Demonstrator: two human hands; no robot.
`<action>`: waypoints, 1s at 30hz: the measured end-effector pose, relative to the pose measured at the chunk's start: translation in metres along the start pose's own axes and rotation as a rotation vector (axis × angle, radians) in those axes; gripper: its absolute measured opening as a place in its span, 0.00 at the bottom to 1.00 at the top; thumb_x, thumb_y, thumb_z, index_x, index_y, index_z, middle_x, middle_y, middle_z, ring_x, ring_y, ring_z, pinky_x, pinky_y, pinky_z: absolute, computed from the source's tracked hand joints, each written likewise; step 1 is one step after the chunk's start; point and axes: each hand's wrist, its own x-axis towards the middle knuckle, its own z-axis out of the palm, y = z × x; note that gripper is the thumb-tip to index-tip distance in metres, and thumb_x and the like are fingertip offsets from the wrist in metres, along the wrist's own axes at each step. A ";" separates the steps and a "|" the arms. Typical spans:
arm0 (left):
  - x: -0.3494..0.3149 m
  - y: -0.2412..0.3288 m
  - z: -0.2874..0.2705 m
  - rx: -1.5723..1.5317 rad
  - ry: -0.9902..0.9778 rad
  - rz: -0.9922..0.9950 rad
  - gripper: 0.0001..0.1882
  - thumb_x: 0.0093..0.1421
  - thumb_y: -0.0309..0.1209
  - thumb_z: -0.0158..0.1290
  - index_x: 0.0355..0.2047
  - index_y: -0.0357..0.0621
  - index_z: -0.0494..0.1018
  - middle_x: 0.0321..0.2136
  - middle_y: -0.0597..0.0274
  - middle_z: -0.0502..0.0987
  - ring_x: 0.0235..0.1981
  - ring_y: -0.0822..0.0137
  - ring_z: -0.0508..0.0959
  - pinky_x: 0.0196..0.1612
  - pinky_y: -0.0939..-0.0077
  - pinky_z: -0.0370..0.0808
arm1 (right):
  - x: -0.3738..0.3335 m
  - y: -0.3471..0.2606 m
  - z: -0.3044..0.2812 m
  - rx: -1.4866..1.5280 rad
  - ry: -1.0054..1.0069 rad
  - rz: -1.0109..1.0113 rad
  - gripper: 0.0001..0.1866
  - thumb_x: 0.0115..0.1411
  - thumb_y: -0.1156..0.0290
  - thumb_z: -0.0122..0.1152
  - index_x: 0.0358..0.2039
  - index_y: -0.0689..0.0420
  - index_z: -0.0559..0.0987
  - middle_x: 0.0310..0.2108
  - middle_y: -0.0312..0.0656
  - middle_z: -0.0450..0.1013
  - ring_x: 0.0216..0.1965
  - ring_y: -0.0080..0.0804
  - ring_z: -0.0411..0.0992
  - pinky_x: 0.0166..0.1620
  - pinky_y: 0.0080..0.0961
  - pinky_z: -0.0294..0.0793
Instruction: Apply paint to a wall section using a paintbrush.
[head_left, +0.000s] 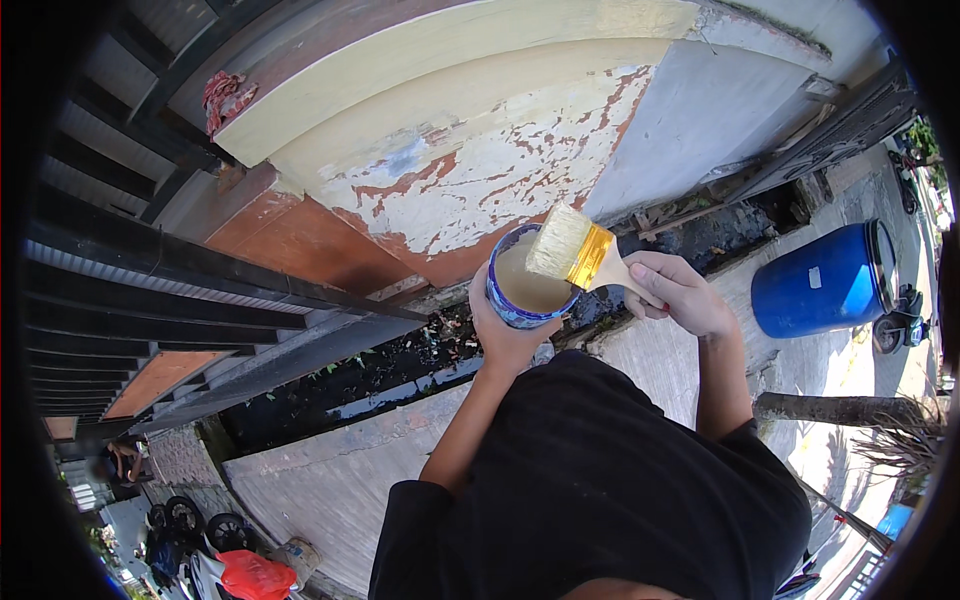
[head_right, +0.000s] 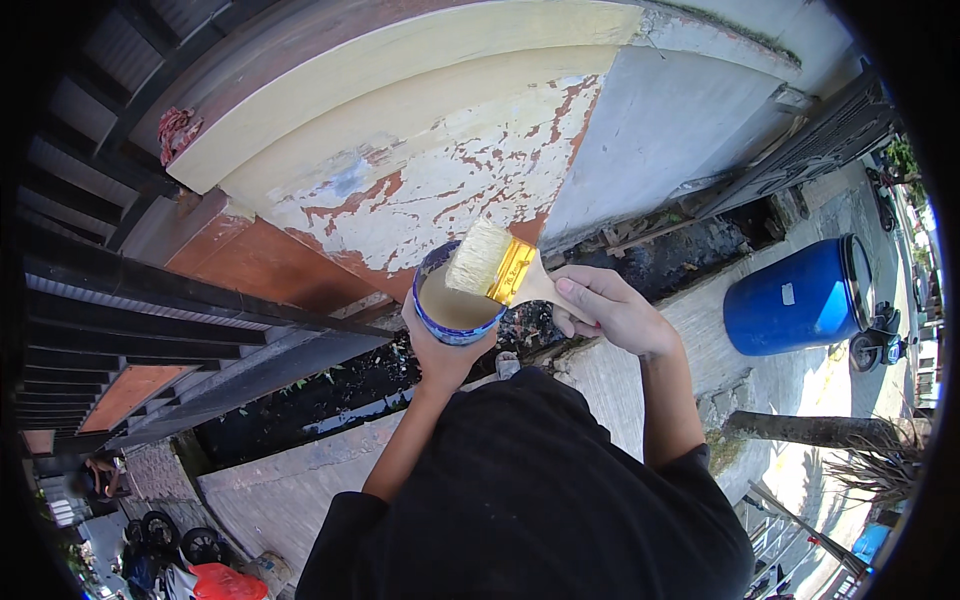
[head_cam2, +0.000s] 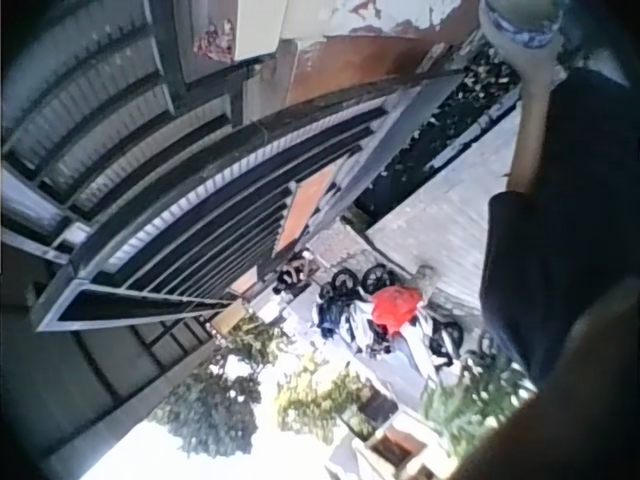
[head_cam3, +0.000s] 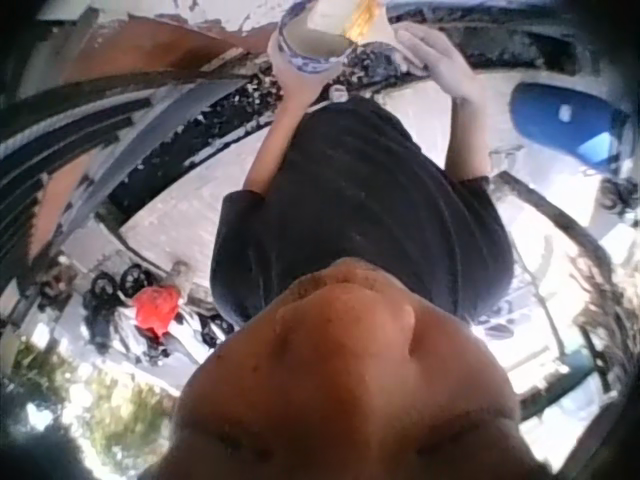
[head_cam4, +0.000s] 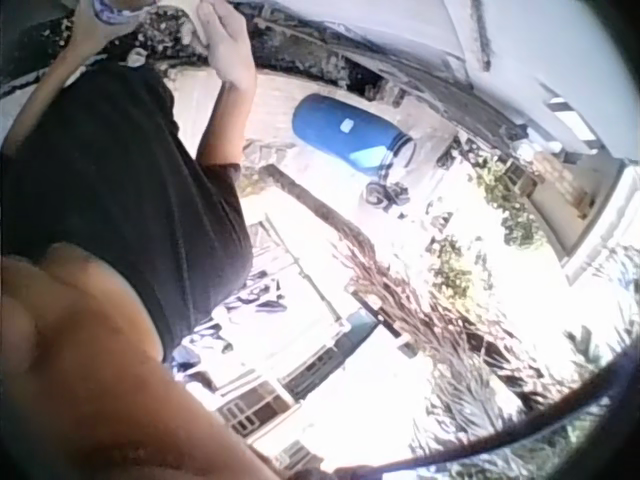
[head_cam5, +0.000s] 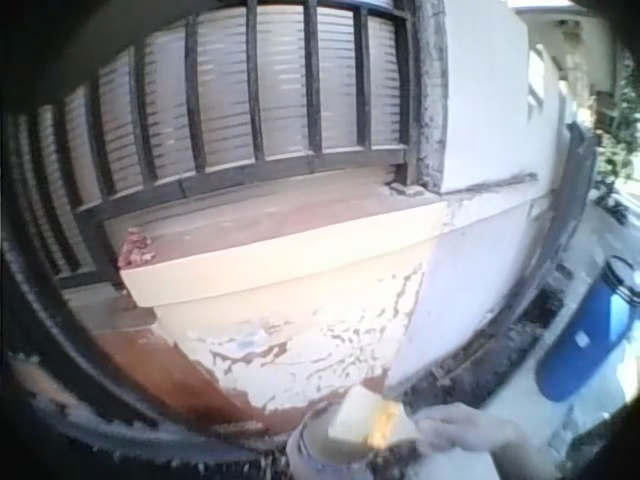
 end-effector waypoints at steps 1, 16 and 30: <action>0.000 -0.001 0.002 -0.001 -0.002 0.007 0.63 0.33 0.32 0.81 0.69 0.36 0.57 0.61 0.46 0.69 0.62 0.52 0.73 0.66 0.57 0.68 | 0.001 0.004 -0.002 0.000 0.004 0.000 0.19 0.80 0.61 0.45 0.46 0.64 0.79 0.21 0.27 0.61 0.21 0.12 0.54 0.25 0.16 0.55; 0.006 0.001 0.023 -0.041 -0.020 0.018 0.62 0.40 0.36 0.80 0.68 0.34 0.52 0.61 0.45 0.68 0.62 0.54 0.73 0.66 0.58 0.69 | 0.057 0.040 -0.008 0.562 0.248 -0.114 0.16 0.79 0.57 0.48 0.45 0.57 0.76 0.20 0.25 0.61 0.17 0.12 0.55 0.20 0.16 0.53; -0.009 0.016 0.019 -0.062 -0.056 -0.009 0.64 0.41 0.32 0.80 0.70 0.37 0.47 0.65 0.46 0.64 0.65 0.55 0.69 0.69 0.56 0.64 | 0.200 0.018 -0.111 0.645 0.744 -0.307 0.19 0.78 0.53 0.41 0.44 0.58 0.65 0.16 0.32 0.56 0.12 0.23 0.54 0.16 0.24 0.49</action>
